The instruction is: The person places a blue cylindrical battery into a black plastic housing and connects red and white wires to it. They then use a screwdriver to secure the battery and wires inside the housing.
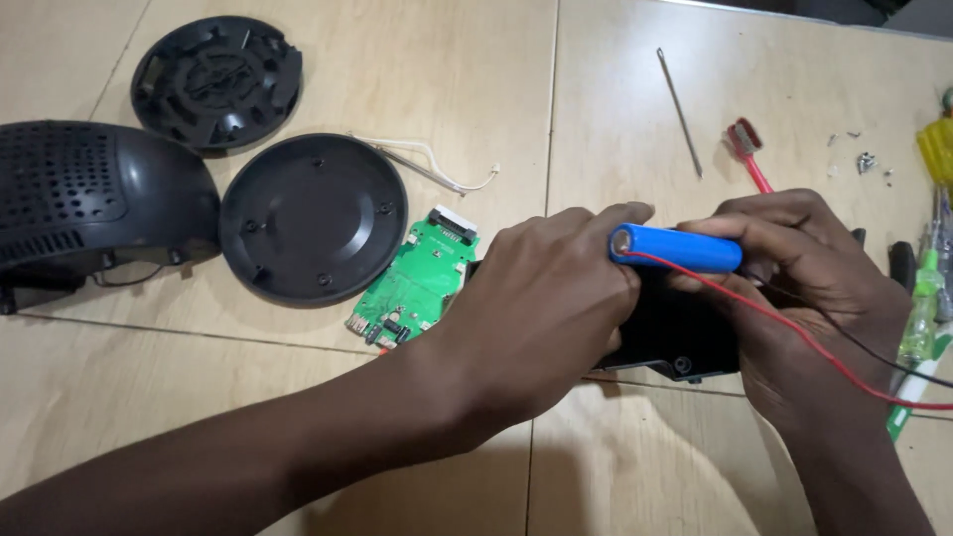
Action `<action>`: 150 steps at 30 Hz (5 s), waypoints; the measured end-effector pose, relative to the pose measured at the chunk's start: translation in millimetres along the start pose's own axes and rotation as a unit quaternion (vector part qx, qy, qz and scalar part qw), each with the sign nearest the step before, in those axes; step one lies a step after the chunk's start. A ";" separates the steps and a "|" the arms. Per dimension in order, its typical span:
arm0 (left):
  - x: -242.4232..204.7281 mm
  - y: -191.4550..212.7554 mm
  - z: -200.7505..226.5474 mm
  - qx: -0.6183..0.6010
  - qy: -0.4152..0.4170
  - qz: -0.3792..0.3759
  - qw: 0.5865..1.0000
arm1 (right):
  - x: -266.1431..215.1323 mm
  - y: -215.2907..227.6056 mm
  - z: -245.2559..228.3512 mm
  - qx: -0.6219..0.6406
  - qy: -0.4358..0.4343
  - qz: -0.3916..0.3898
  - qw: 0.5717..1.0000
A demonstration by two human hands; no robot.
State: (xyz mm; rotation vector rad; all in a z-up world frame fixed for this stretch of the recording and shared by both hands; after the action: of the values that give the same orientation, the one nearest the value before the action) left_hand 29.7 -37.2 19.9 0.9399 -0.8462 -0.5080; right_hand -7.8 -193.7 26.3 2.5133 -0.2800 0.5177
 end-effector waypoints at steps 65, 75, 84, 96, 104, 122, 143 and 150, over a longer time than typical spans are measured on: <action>-69.0 58.0 -41.0 -0.292 0.168 -0.001 0.941 | 19.9 -17.1 26.4 -0.264 0.046 -0.157 0.951; -74.7 38.8 -43.8 -0.252 0.194 -0.062 0.946 | 25.8 -31.8 9.5 -0.226 0.045 -0.209 0.950; -66.6 46.9 -35.0 -0.197 0.228 -0.032 0.953 | 16.5 -35.5 7.2 -0.144 -0.013 -0.195 0.970; -64.5 48.9 -37.4 -0.165 0.273 -0.068 0.945 | 6.5 -36.4 0.1 -0.319 0.166 -0.228 0.905; -65.5 45.4 -41.5 -0.158 0.261 -0.059 0.951 | 9.7 -44.4 -10.5 -0.328 0.183 -0.241 0.895; -69.8 50.7 -50.8 -0.179 0.275 -0.031 0.944 | 13.2 -46.6 -19.1 -0.233 0.084 -0.237 0.939; -70.4 47.3 -49.9 -0.158 0.261 -0.035 0.952 | 16.8 -44.9 -22.9 -0.224 0.104 -0.235 0.940; -70.5 49.2 -46.6 -0.139 0.267 -0.033 0.953 | 14.6 -44.7 -27.3 -0.233 0.110 -0.214 0.942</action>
State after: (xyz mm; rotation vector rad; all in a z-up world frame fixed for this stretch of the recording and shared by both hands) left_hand 27.7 60.6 18.9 0.7910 -0.2459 -0.3882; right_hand 10.6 -142.9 32.1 1.9530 0.2093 0.4789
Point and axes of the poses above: each hand's wrist, its own x-axis towards the middle knuckle, its own y-axis out of the back of the hand, z = x × y, the point moved 5 cm from there along x, towards the middle knuckle
